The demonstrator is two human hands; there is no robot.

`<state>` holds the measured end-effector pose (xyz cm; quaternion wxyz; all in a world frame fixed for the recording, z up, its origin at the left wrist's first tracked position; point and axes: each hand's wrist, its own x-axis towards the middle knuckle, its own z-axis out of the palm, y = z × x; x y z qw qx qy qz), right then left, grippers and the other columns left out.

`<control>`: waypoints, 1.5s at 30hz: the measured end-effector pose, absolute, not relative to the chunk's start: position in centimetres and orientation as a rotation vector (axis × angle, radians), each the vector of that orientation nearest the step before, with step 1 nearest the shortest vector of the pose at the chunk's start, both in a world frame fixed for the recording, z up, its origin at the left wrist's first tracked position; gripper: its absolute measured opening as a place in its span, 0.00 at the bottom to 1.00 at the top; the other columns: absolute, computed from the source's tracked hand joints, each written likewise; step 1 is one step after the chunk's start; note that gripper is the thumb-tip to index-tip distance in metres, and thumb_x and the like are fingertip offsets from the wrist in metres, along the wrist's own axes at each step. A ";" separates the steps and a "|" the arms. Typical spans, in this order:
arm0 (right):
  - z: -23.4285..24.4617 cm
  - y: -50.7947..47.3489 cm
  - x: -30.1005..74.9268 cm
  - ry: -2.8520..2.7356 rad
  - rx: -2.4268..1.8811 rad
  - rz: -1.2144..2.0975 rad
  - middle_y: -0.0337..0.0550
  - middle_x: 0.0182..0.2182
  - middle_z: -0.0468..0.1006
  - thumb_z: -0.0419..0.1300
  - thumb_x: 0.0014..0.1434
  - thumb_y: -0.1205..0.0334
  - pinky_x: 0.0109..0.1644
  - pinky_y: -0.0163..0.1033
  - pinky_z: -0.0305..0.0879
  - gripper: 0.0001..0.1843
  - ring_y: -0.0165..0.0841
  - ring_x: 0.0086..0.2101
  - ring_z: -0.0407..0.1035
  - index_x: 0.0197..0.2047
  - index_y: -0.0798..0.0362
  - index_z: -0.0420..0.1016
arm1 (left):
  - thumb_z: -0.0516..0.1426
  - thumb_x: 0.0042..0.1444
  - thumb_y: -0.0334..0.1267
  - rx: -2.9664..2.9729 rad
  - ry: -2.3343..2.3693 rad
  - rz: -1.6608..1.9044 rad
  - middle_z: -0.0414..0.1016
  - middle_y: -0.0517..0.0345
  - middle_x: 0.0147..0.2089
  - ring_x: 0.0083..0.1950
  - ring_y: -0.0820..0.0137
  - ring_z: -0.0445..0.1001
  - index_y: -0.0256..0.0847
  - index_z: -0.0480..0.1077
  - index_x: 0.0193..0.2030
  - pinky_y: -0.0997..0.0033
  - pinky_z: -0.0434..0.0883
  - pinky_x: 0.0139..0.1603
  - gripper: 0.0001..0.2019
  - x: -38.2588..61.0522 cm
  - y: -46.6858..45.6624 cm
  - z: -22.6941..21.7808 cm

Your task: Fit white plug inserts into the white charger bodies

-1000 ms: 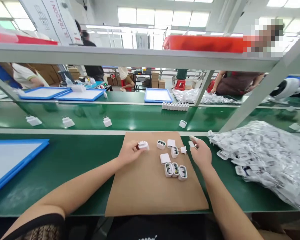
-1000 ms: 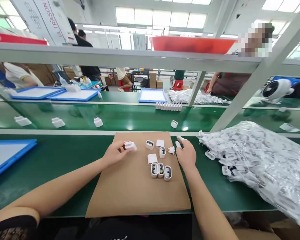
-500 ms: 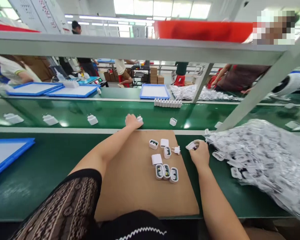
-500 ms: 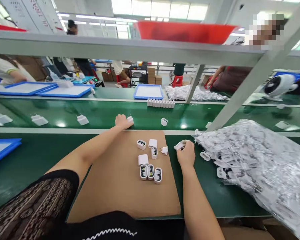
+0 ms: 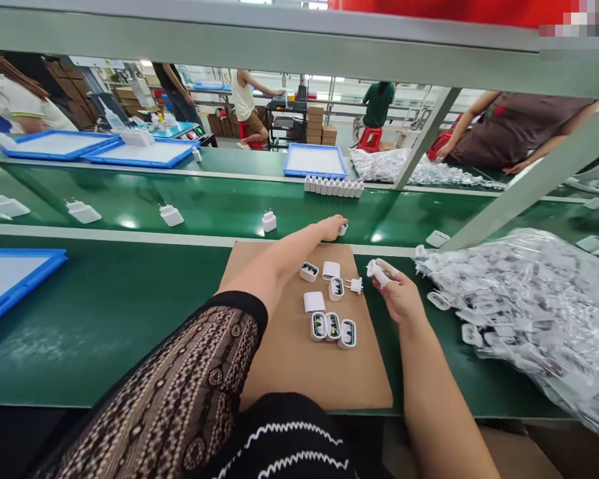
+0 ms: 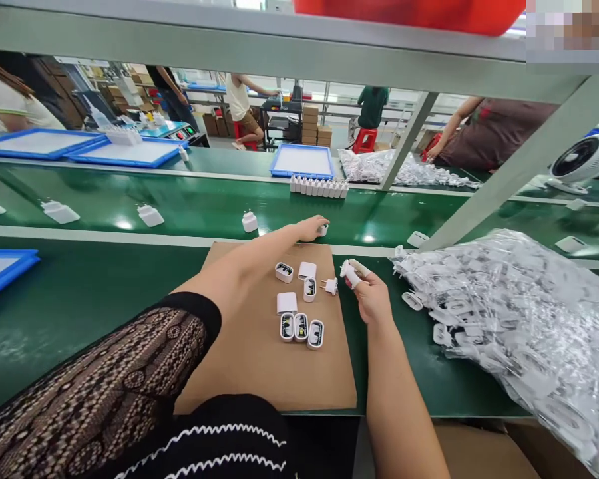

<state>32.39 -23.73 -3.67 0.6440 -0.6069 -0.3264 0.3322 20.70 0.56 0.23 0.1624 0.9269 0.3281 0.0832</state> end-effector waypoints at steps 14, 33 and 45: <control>-0.7 -26.2 29.7 -0.812 -1.178 1.057 0.39 0.40 0.82 0.76 0.43 0.58 0.31 0.33 0.70 0.24 0.27 0.30 0.71 0.46 0.45 0.83 | 0.59 0.66 0.44 2.512 0.555 0.790 0.77 0.49 0.51 0.51 0.64 0.76 0.40 0.72 0.58 0.65 0.72 0.54 0.17 -1.0 -15.5 2.4; 3.0 -27.6 17.2 -2.275 -1.452 0.143 0.44 0.38 0.82 0.57 0.58 0.68 0.40 0.42 0.67 0.17 0.40 0.40 0.74 0.49 0.48 0.79 | 0.69 0.55 0.44 1.895 0.699 0.762 0.78 0.54 0.43 0.44 0.67 0.76 0.38 0.76 0.45 0.66 0.72 0.46 0.15 -3.6 -21.0 -4.2; 3.1 -27.6 15.1 -2.489 -1.394 -0.261 0.45 0.31 0.74 0.53 0.61 0.72 0.31 0.39 0.53 0.13 0.36 0.31 0.65 0.41 0.51 0.77 | 0.66 0.58 0.41 1.991 0.687 0.786 0.75 0.55 0.38 0.39 0.69 0.72 0.38 0.73 0.38 0.68 0.69 0.42 0.10 -3.5 -21.0 -4.4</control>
